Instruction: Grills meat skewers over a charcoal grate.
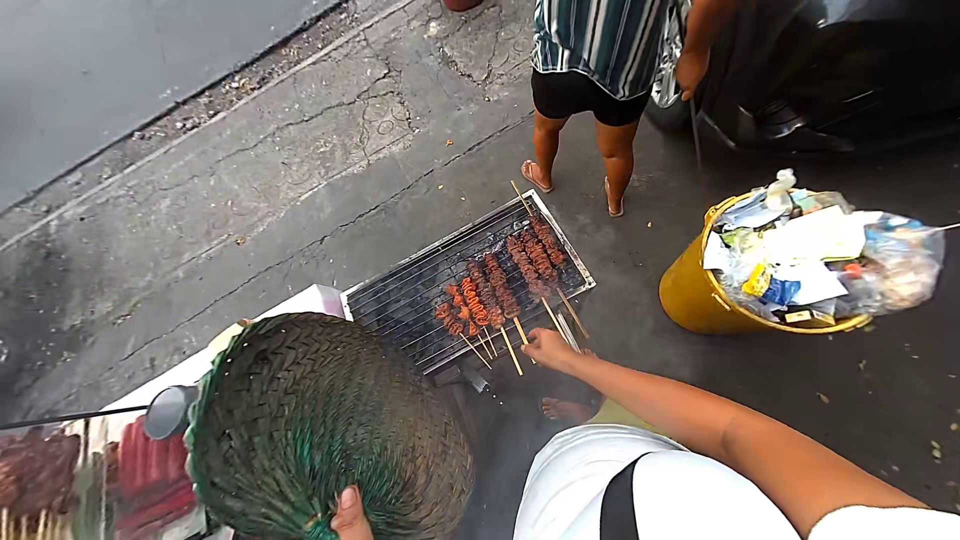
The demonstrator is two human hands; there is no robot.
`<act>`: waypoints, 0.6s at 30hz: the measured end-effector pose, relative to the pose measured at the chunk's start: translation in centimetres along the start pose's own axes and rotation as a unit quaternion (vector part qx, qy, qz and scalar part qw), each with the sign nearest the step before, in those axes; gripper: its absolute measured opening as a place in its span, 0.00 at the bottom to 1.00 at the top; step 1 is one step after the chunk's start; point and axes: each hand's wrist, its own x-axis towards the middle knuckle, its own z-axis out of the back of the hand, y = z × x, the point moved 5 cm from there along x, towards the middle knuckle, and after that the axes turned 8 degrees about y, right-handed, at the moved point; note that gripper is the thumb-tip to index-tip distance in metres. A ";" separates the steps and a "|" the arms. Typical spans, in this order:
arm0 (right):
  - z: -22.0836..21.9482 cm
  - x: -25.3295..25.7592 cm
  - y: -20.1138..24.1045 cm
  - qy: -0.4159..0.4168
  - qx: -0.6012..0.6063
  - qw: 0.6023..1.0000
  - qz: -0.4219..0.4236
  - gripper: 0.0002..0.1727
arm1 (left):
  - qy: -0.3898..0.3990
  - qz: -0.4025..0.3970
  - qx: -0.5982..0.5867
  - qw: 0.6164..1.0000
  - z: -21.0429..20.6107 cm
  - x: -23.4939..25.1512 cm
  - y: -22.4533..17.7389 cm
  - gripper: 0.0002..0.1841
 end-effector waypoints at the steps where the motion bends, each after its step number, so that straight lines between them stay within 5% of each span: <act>1: -0.3 0.8 0.0 0.012 0.013 1.000 -0.013 0.25 | 0.002 -0.004 -0.003 1.000 0.1 0.0 0.0 0.32; 4: 0.2 0.5 1.1 -0.019 -0.025 0.999 0.009 0.18 | -0.004 -0.006 -0.021 1.000 0.7 0.0 0.0 0.29; 18: 1.9 -0.7 -0.3 -0.129 -0.071 0.989 -0.013 0.19 | -0.024 0.010 -0.027 0.999 2.3 0.9 2.1 0.29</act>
